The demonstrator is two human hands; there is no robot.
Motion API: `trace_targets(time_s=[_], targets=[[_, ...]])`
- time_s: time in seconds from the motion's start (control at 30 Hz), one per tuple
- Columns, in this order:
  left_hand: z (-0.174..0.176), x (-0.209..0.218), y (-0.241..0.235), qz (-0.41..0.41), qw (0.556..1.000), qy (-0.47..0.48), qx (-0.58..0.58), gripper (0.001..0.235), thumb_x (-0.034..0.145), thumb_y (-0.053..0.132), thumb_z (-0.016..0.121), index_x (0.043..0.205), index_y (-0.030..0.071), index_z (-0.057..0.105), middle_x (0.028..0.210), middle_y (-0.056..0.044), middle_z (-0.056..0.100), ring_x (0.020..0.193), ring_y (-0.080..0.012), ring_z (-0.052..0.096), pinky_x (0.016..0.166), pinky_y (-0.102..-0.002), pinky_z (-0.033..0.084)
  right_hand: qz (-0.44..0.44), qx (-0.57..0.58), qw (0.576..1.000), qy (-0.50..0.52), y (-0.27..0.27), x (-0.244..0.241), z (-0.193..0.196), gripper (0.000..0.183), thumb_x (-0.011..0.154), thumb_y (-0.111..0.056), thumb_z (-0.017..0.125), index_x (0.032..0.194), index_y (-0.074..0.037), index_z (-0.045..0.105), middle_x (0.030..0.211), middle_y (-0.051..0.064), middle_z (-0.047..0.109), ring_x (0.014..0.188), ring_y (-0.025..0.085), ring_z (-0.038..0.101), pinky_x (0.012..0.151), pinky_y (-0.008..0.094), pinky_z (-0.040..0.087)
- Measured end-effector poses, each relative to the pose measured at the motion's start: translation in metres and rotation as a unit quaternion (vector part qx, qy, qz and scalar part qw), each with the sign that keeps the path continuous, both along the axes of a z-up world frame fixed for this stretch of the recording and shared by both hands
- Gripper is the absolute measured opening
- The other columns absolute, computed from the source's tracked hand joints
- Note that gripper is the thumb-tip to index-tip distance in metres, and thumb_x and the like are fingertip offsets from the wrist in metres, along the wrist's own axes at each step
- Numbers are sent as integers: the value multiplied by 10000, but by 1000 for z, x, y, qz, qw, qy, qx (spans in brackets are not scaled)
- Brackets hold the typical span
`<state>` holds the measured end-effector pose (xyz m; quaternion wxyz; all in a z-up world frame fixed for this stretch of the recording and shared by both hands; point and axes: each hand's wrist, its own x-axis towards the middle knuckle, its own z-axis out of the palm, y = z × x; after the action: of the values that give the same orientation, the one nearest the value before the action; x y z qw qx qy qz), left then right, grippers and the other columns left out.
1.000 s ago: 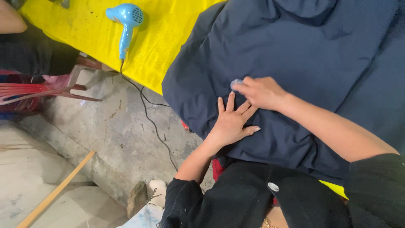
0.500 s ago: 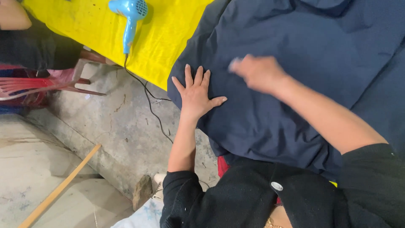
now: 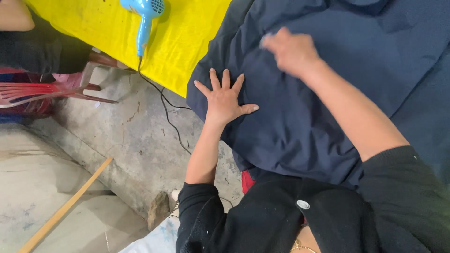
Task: The person scrubs a dark blue jacket on a yellow table using a small brush, then uses a blue hairdryer to dry the fabric. They continue scrubbing with the brush and later use a white eraser-like tool on the jacket surface. Finally, they use red-handled pliers to pull at a seam or thread on the jacket.
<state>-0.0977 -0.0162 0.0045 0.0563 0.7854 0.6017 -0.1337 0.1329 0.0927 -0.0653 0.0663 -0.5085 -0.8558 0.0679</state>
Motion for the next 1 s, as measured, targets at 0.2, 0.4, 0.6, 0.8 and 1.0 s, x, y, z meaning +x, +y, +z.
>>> trace_targets(time_s=[0.2, 0.4, 0.6, 0.8, 1.0], targets=[[14, 6, 5, 17, 997, -1, -70, 1070, 748, 886, 555, 1606, 306, 289, 1663, -47, 249, 1493, -572, 54, 1002, -920, 53, -109, 15, 993, 46, -7, 2, 9, 448, 915, -79, 561, 1307, -295, 589, 1002, 134, 569, 573, 415, 675, 434, 515, 540], [14, 7, 6, 16, 996, 10, -84, 1137, 719, 903, 577, 1621, 290, 256, 1676, -53, 231, 1501, -564, 38, 1012, -915, 54, -27, 143, 988, -60, 3, 26, -36, 567, 798, -209, 628, 1346, -349, 590, 1037, 19, 604, 605, 229, 690, 376, 361, 445], [20, 9, 7, 19, 994, 15, -107, 1140, 741, 887, 579, 1636, 293, 197, 1694, -48, 180, 1503, -565, 4, 1015, -915, 60, -166, 309, 932, 93, 31, 123, -34, 289, 939, -51, 726, 1174, -204, 799, 1070, 30, 733, 708, 304, 706, 478, 418, 513], [17, 10, 7, 25, 994, 18, -104, 1148, 723, 890, 594, 1632, 303, 211, 1694, -44, 191, 1514, -553, 3, 1026, -906, 37, -28, 246, 966, 72, -6, 71, -45, 414, 936, -15, 614, 1242, -267, 735, 909, 7, 476, 450, 260, 452, 347, 339, 332], [19, 10, 4, 21, 994, 20, -103, 1147, 731, 891, 588, 1635, 310, 188, 1704, -35, 175, 1519, -545, 1, 1033, -901, 49, -156, 394, 901, -94, 13, 161, -26, 375, 910, -234, 686, 1252, -372, 751, 1016, -60, 669, 530, 208, 622, 416, 329, 492]])
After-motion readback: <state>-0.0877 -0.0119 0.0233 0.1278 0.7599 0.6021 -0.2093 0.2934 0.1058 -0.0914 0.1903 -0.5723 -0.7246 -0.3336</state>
